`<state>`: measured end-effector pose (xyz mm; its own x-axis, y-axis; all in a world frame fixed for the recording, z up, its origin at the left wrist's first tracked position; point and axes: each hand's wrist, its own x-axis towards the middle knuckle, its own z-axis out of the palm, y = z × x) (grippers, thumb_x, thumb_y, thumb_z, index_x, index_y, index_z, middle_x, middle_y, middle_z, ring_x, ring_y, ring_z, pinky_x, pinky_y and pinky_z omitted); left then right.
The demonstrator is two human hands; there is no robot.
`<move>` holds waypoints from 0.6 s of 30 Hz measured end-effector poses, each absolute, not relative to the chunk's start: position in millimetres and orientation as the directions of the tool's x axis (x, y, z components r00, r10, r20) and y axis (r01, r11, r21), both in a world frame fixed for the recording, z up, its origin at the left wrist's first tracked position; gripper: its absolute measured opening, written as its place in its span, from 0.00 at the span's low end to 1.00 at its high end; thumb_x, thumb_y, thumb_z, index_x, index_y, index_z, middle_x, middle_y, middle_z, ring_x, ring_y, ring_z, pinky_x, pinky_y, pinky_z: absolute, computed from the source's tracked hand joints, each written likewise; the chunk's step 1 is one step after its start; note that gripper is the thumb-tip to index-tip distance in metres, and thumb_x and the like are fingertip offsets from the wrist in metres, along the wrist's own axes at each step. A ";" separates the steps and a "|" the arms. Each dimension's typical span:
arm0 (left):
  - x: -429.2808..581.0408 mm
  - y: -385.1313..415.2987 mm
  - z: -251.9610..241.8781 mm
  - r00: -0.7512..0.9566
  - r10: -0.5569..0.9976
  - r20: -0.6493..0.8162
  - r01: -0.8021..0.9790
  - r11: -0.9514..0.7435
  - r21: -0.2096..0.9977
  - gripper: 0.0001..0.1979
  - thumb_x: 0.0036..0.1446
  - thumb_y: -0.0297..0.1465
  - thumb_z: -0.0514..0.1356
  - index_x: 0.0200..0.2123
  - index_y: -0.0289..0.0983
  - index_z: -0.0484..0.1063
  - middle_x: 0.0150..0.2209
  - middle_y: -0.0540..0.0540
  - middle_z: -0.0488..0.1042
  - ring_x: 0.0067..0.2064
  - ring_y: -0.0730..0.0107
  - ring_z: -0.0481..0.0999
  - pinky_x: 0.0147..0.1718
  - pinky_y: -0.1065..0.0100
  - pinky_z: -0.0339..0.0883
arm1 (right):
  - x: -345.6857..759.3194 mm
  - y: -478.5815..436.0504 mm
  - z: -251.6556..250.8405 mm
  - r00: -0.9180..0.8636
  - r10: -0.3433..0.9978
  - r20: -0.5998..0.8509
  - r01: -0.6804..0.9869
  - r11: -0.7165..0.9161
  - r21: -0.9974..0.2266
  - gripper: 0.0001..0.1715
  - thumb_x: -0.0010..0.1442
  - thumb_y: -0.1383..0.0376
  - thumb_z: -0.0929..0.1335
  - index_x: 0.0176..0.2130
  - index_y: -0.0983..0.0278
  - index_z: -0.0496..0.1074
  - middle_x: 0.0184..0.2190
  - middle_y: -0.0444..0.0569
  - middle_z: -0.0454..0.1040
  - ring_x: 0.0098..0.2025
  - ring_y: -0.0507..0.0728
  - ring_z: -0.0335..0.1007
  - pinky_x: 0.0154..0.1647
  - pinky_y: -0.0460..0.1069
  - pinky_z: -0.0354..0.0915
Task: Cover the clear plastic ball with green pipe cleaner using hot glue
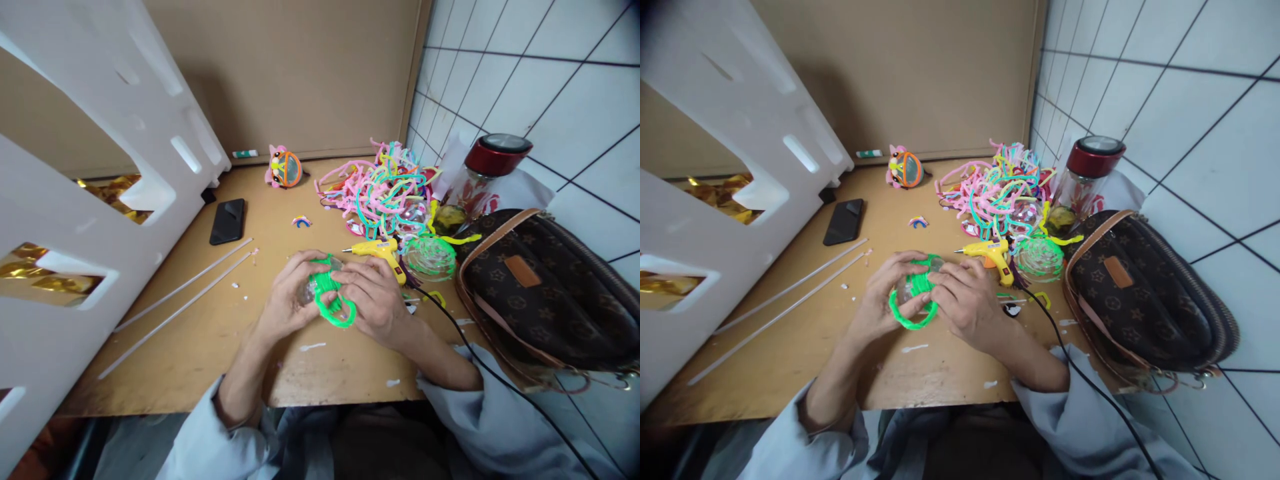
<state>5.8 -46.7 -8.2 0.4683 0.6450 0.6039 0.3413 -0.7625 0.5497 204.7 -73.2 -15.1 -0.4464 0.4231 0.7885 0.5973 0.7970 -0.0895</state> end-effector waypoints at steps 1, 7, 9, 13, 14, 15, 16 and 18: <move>5.7 -46.8 -8.5 0.466 0.649 0.601 0.349 -0.759 0.550 0.16 0.58 0.34 0.65 0.48 0.38 0.71 0.50 0.39 0.74 0.53 0.58 0.75 0.53 0.57 0.71 | 204.6 -73.0 -15.7 -0.446 0.425 0.788 0.596 0.798 -0.093 0.08 0.64 0.71 0.63 0.36 0.64 0.72 0.42 0.51 0.82 0.48 0.59 0.75 0.48 0.56 0.60; 5.7 -47.7 -8.8 0.462 0.655 0.598 0.372 -0.755 0.540 0.16 0.59 0.36 0.64 0.50 0.40 0.71 0.52 0.39 0.74 0.53 0.57 0.75 0.53 0.55 0.71 | 203.2 -72.4 -17.8 -0.423 0.455 0.784 0.591 0.794 -0.143 0.05 0.63 0.71 0.66 0.36 0.63 0.71 0.42 0.50 0.82 0.48 0.58 0.75 0.49 0.56 0.59; 5.2 -48.3 -9.4 0.463 0.664 0.586 0.381 -0.747 0.545 0.15 0.60 0.36 0.64 0.49 0.40 0.72 0.52 0.39 0.74 0.54 0.57 0.75 0.53 0.55 0.71 | 202.4 -72.3 -18.4 -0.411 0.460 0.787 0.584 0.796 -0.160 0.05 0.62 0.72 0.66 0.36 0.62 0.71 0.42 0.50 0.82 0.48 0.58 0.75 0.49 0.55 0.59; 3.3 -48.0 -12.4 0.466 0.676 0.571 0.361 -0.735 0.575 0.16 0.60 0.36 0.64 0.50 0.39 0.72 0.53 0.38 0.73 0.54 0.57 0.74 0.54 0.54 0.70 | 201.2 -72.2 -19.0 -0.382 0.444 0.810 0.571 0.803 -0.171 0.07 0.61 0.74 0.65 0.37 0.63 0.70 0.41 0.50 0.82 0.47 0.58 0.75 0.49 0.55 0.60; 3.0 -47.7 -13.1 0.467 0.678 0.568 0.350 -0.731 0.585 0.16 0.60 0.35 0.64 0.50 0.39 0.72 0.53 0.38 0.73 0.54 0.57 0.74 0.54 0.54 0.70 | 201.1 -72.2 -18.8 -0.375 0.440 0.816 0.569 0.804 -0.173 0.07 0.61 0.74 0.65 0.37 0.63 0.70 0.41 0.50 0.82 0.47 0.58 0.75 0.49 0.56 0.61; 2.7 -47.4 -13.6 0.468 0.678 0.567 0.338 -0.730 0.594 0.16 0.60 0.35 0.64 0.50 0.39 0.72 0.53 0.38 0.72 0.55 0.57 0.74 0.54 0.54 0.70 | 201.1 -72.3 -18.6 -0.370 0.437 0.820 0.568 0.805 -0.173 0.07 0.61 0.74 0.65 0.37 0.63 0.70 0.41 0.50 0.82 0.47 0.58 0.75 0.49 0.56 0.61; 2.5 -47.1 -13.7 0.470 0.676 0.567 0.328 -0.730 0.599 0.16 0.59 0.34 0.64 0.50 0.39 0.72 0.53 0.38 0.72 0.55 0.57 0.74 0.54 0.54 0.70 | 201.2 -72.5 -18.3 -0.369 0.436 0.821 0.569 0.804 -0.171 0.08 0.61 0.74 0.65 0.37 0.63 0.71 0.41 0.50 0.82 0.47 0.58 0.75 0.48 0.56 0.61; 2.4 -46.9 -13.1 0.477 0.669 0.570 0.317 -0.736 0.598 0.16 0.59 0.33 0.64 0.50 0.38 0.71 0.53 0.38 0.72 0.55 0.58 0.73 0.54 0.54 0.69 | 201.4 -72.8 -17.9 -0.373 0.437 0.819 0.577 0.800 -0.164 0.08 0.62 0.73 0.64 0.36 0.62 0.71 0.41 0.49 0.82 0.46 0.58 0.75 0.47 0.55 0.62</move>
<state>2.4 -46.9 -13.1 0.4770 0.6689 0.5701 0.3173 -0.7360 0.5981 201.4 -72.8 -17.9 -0.3728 0.4366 0.8188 0.5769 0.8002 -0.1640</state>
